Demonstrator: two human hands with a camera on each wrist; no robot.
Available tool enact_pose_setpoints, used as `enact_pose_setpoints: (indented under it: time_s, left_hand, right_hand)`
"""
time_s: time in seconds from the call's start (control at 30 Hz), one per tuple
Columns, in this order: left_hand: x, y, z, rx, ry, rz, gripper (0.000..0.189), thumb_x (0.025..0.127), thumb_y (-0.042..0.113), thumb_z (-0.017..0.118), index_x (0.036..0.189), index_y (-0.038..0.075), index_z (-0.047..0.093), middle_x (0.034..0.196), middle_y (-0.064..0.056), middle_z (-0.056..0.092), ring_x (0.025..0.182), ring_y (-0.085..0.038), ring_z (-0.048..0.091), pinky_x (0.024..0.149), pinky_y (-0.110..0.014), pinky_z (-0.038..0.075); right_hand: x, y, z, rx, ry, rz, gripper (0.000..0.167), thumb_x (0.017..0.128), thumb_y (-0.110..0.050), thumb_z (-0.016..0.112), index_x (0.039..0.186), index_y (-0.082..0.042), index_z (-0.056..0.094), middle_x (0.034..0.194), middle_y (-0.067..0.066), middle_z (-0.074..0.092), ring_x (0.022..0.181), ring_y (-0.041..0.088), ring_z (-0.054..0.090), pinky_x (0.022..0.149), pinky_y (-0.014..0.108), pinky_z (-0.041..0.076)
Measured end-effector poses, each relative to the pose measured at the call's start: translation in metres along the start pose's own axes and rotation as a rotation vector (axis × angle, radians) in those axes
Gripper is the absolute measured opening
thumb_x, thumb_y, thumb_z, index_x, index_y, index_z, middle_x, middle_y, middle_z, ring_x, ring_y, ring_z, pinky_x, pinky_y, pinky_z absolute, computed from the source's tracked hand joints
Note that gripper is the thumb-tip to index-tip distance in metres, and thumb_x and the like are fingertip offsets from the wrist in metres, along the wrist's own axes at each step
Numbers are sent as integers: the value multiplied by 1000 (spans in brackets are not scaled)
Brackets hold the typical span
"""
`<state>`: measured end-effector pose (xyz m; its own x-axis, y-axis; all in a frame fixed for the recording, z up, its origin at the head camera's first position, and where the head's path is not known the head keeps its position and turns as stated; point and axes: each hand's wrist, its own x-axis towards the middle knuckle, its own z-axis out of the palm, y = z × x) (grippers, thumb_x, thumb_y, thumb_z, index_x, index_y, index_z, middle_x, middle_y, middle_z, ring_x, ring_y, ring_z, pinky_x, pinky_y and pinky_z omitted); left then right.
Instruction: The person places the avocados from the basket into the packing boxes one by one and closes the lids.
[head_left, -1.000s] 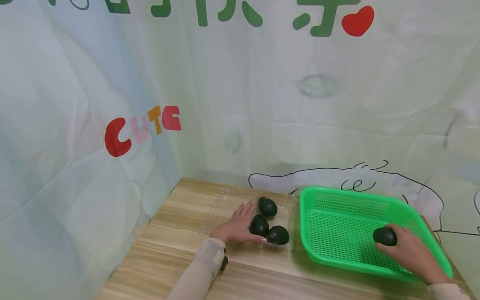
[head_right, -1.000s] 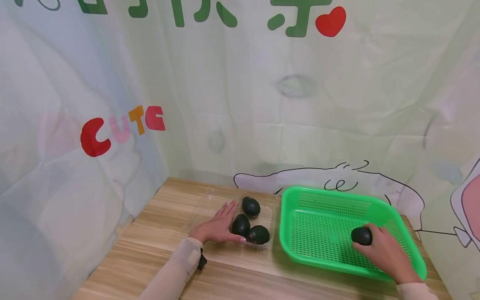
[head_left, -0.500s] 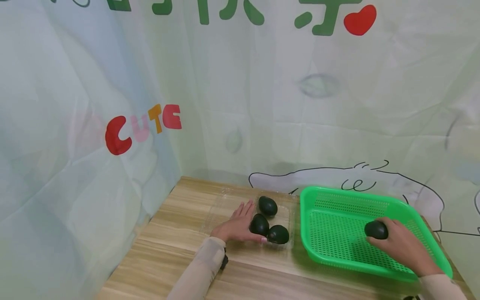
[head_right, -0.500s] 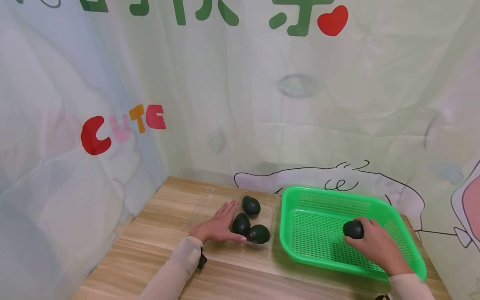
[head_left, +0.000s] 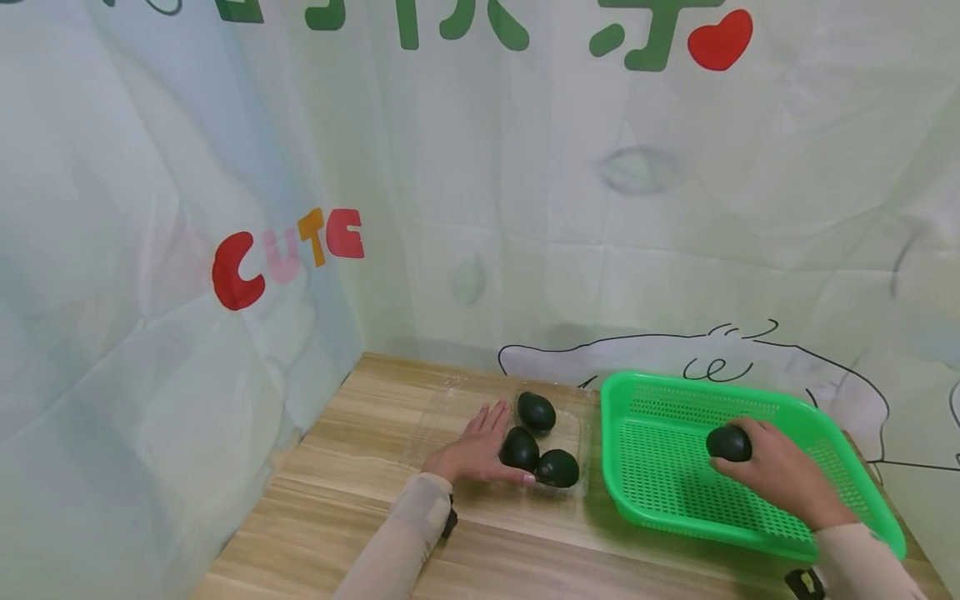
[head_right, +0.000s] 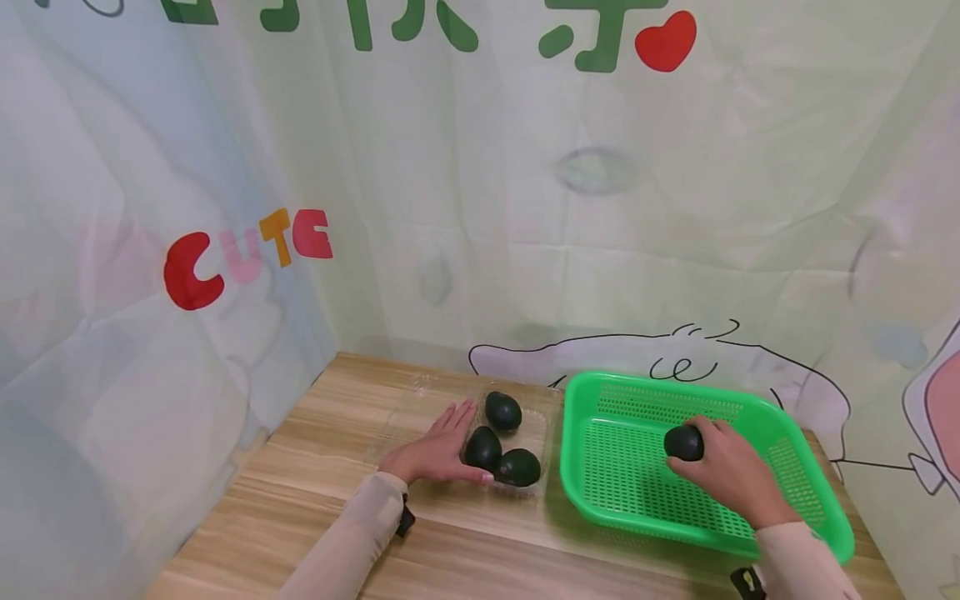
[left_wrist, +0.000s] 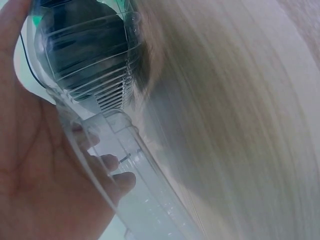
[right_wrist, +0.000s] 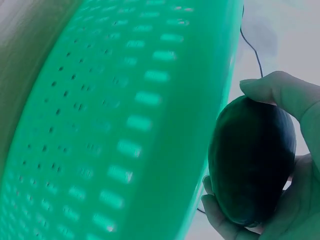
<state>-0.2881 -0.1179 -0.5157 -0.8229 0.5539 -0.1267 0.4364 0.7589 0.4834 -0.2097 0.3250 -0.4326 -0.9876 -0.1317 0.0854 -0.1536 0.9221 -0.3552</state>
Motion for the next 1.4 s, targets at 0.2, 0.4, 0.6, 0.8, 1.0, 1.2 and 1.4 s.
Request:
enact_pose_setpoints:
  time_s: [0.2, 0.4, 0.6, 0.8, 1.0, 1.2, 1.4]
  left_hand:
    - [0, 1, 0, -5, -4, -6, 130, 78, 76, 69, 162, 0, 5, 171, -18, 0, 156, -42, -1, 126, -51, 8]
    - [0, 1, 0, -2, -5, -8, 130, 78, 76, 69, 162, 0, 5, 171, -18, 0, 156, -41, -2, 126, -51, 8]
    - [0, 1, -1, -12, -3, -7, 129, 79, 75, 69, 162, 0, 5, 171, -18, -1, 156, -42, -2, 126, -51, 7]
    - [-1, 1, -1, -9, -3, -8, 129, 79, 74, 70, 162, 0, 6, 171, -18, -1, 156, -41, -2, 126, -51, 7]
    - [-1, 1, -1, -7, -6, -11, 128, 79, 74, 69, 162, 0, 6, 171, -18, -1, 156, -42, -3, 126, -51, 7]
    - [-1, 1, -1, -11, -12, -13, 129, 78, 75, 69, 163, 1, 5, 171, -18, -1, 156, -41, -3, 126, -52, 7]
    - [0, 0, 0, -13, -7, -6, 130, 78, 77, 68, 163, 1, 4, 171, -17, -1, 156, -41, -3, 126, -51, 7]
  right_hand:
    - [7, -11, 3, 11, 0, -21, 71, 85, -46, 78, 132, 3, 56, 109, 25, 61, 83, 25, 61, 57, 35, 47]
    - [14, -20, 5, 8, 1, -42, 68, 86, -45, 78, 132, 1, 57, 110, 23, 62, 85, 26, 61, 58, 36, 48]
    - [22, -32, 8, 5, 17, -82, 69, 84, -44, 80, 130, 1, 58, 114, 25, 62, 87, 29, 63, 60, 39, 50]
    - [28, -43, 10, 11, 34, -104, 64, 83, -39, 81, 128, 1, 60, 113, 23, 63, 90, 30, 63, 63, 42, 51]
    - [33, -51, 10, 2, 37, -110, 63, 83, -40, 81, 127, -1, 61, 115, 21, 63, 90, 30, 62, 62, 41, 51]
    - [38, -55, 10, 3, 24, -109, 63, 83, -41, 81, 128, -2, 60, 113, 20, 62, 86, 28, 61, 60, 40, 50]
    - [43, -61, 10, -3, 20, -116, 61, 84, -40, 80, 128, -3, 60, 117, 20, 62, 87, 27, 60, 61, 38, 49]
